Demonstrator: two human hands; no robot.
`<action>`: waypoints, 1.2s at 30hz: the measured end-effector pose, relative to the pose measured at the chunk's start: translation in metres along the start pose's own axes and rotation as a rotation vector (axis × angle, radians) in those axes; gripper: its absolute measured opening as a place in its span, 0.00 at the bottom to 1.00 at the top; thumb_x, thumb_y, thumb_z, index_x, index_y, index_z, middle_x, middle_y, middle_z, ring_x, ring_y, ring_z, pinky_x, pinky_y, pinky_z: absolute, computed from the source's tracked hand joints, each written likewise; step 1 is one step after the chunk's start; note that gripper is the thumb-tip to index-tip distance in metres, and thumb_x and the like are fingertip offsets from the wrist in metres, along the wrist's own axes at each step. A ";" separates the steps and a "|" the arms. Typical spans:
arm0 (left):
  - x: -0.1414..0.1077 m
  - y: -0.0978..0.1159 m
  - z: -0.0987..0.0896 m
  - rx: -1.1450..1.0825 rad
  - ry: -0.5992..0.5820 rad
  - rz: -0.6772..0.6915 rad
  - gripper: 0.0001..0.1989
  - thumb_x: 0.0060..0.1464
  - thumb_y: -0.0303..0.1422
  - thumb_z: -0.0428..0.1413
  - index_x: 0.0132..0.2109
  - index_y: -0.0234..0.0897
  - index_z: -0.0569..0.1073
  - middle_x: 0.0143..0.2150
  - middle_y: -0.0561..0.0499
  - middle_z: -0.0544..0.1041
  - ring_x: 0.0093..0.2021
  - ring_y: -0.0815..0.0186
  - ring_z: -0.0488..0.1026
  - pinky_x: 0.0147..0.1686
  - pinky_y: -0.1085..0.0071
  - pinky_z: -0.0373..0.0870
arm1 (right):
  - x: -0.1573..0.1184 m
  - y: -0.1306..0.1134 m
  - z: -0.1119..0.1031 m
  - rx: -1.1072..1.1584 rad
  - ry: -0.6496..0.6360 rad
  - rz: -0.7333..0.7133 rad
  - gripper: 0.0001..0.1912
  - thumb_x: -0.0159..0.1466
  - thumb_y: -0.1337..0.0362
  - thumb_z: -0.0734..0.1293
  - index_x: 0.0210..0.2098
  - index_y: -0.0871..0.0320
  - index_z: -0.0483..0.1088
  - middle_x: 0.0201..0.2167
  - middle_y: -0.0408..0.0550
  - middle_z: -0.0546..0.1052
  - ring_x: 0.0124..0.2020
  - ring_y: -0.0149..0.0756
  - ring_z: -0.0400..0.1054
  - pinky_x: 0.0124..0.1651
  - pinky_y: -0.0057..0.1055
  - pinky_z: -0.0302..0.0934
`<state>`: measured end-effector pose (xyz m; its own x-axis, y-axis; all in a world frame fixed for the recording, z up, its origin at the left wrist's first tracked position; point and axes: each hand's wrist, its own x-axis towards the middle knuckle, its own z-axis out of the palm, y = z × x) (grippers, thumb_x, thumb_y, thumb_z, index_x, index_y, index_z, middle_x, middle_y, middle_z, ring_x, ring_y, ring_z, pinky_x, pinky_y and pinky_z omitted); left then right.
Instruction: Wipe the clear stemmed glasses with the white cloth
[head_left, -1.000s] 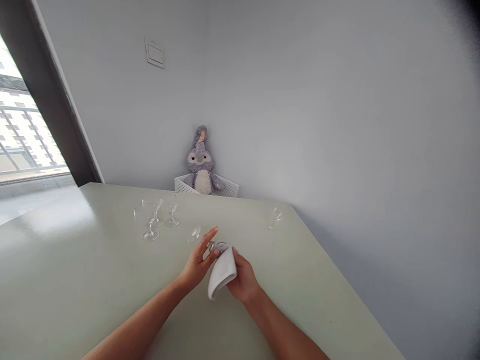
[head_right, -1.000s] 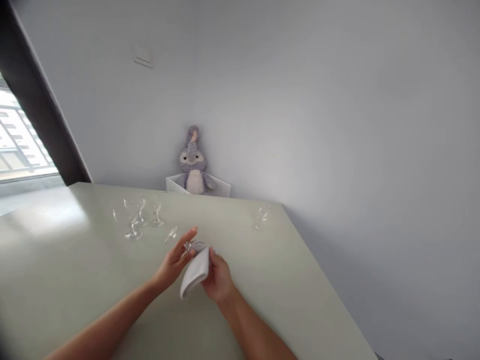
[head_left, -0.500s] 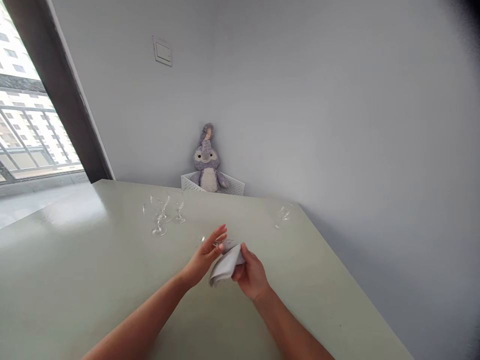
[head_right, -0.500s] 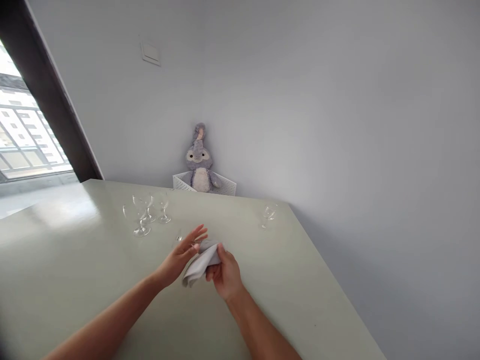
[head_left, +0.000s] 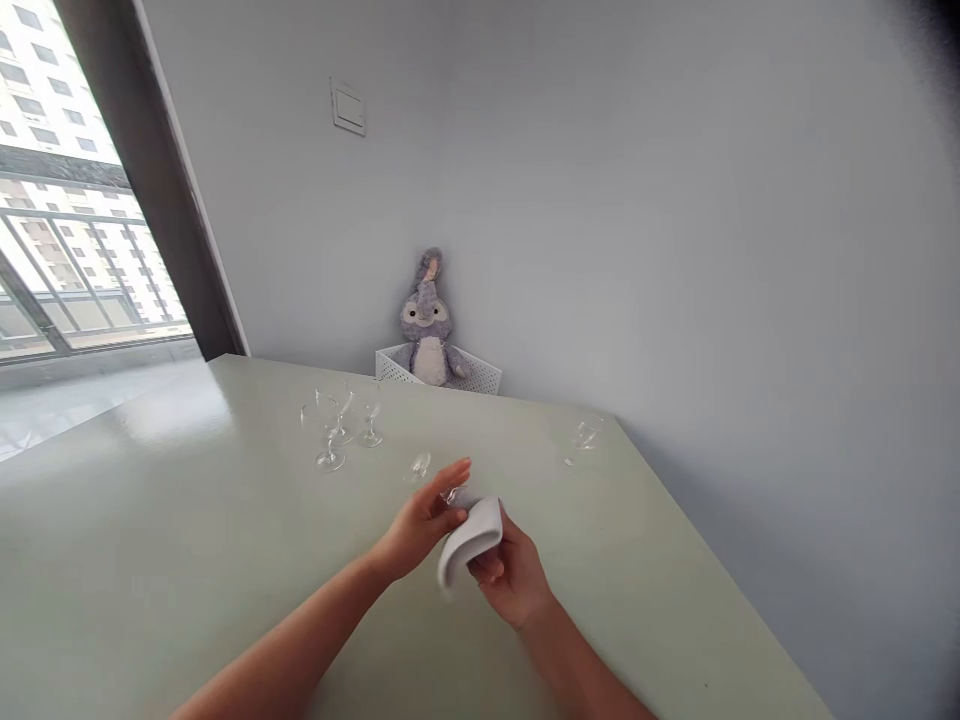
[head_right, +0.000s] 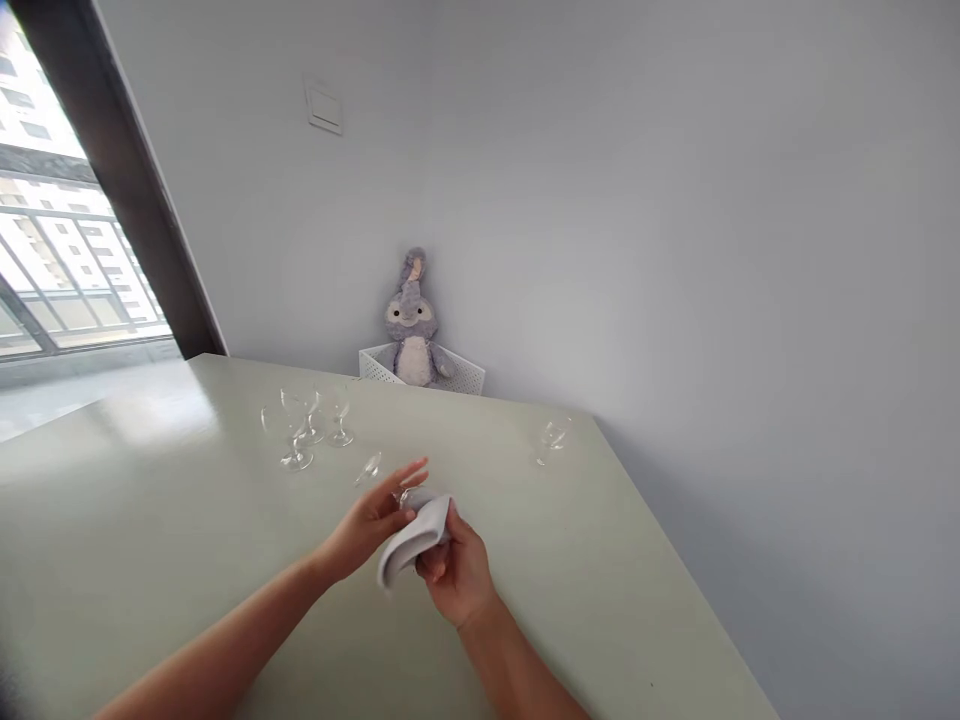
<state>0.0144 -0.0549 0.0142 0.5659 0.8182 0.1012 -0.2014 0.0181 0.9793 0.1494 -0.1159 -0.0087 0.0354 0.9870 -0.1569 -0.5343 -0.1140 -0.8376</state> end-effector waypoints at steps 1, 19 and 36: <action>0.001 -0.001 0.000 0.024 0.003 0.015 0.25 0.46 0.35 0.58 0.53 0.42 0.66 0.51 0.44 0.69 0.50 0.57 0.65 0.46 0.65 0.63 | 0.001 -0.001 0.000 0.051 -0.007 0.031 0.23 0.56 0.44 0.60 0.19 0.58 0.63 0.07 0.36 0.56 0.09 0.23 0.47 0.14 0.22 0.46; 0.004 -0.009 0.007 0.207 0.043 -0.030 0.20 0.52 0.42 0.50 0.49 0.39 0.70 0.37 0.47 0.74 0.36 0.64 0.69 0.36 0.69 0.66 | -0.006 0.004 -0.007 -0.319 0.051 -0.161 0.16 0.55 0.50 0.63 0.24 0.57 0.67 0.15 0.41 0.67 0.15 0.28 0.58 0.16 0.24 0.49; 0.012 -0.003 -0.021 0.508 0.061 0.317 0.11 0.41 0.33 0.60 0.37 0.45 0.76 0.33 0.46 0.75 0.47 0.54 0.65 0.56 0.59 0.45 | 0.015 -0.024 -0.034 -0.154 -0.021 0.028 0.16 0.52 0.53 0.67 0.25 0.63 0.69 0.14 0.42 0.71 0.12 0.28 0.63 0.12 0.21 0.50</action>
<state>0.0048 -0.0327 0.0088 0.4907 0.7705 0.4069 0.0626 -0.4970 0.8655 0.1912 -0.1018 -0.0090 0.0036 0.9851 -0.1721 -0.3986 -0.1564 -0.9037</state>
